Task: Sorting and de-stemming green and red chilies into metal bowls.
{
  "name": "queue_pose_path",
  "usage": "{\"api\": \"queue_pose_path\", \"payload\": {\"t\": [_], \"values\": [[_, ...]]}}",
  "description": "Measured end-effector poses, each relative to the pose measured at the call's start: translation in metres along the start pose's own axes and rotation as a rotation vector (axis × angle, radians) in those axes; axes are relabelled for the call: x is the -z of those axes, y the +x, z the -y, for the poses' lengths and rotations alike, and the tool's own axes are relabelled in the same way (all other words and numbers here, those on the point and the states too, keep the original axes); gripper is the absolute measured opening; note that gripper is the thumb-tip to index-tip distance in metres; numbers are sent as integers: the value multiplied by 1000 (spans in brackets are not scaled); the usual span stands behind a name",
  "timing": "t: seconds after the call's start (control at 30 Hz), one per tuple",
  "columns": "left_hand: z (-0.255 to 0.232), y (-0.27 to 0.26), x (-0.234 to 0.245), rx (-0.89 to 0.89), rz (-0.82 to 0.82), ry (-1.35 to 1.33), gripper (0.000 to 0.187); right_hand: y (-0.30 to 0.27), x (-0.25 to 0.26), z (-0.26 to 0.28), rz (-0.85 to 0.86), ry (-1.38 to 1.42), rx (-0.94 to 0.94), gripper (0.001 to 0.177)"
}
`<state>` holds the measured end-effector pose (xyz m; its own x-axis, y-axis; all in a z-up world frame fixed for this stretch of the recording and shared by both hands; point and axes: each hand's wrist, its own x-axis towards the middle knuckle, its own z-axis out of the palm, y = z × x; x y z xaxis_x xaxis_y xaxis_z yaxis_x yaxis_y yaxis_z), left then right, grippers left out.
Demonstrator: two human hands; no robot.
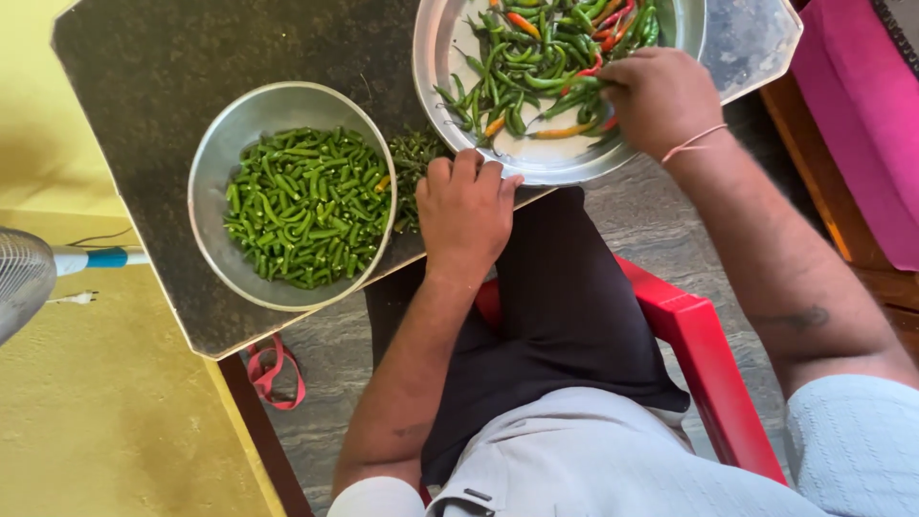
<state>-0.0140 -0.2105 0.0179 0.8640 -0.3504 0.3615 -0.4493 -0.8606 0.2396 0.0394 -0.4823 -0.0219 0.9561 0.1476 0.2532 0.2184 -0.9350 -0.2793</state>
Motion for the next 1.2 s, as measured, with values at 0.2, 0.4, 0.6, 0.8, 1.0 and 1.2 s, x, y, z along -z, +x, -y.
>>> {"api": "queue_pose_path", "payload": {"t": [0.2,0.4,0.6,0.8,1.0,1.2], "values": [[-13,33,-23,-33,8,-53,17,-4,18,-1,15,556,-16,32],[-29,69,-89,-151,52,-20,15,-2,19,-2,54,903,-188,37],[-35,86,-105,-89,102,108,15,-7,10,-11,-17,1011,-214,32],[-29,90,-107,-79,167,106,12,-6,6,-18,-133,1276,-324,23],[-23,91,-92,-23,155,17,20,-9,10,-23,-141,1535,-395,21],[9,90,-73,261,269,-602,23,-12,8,-26,-156,1591,-349,22]]}}
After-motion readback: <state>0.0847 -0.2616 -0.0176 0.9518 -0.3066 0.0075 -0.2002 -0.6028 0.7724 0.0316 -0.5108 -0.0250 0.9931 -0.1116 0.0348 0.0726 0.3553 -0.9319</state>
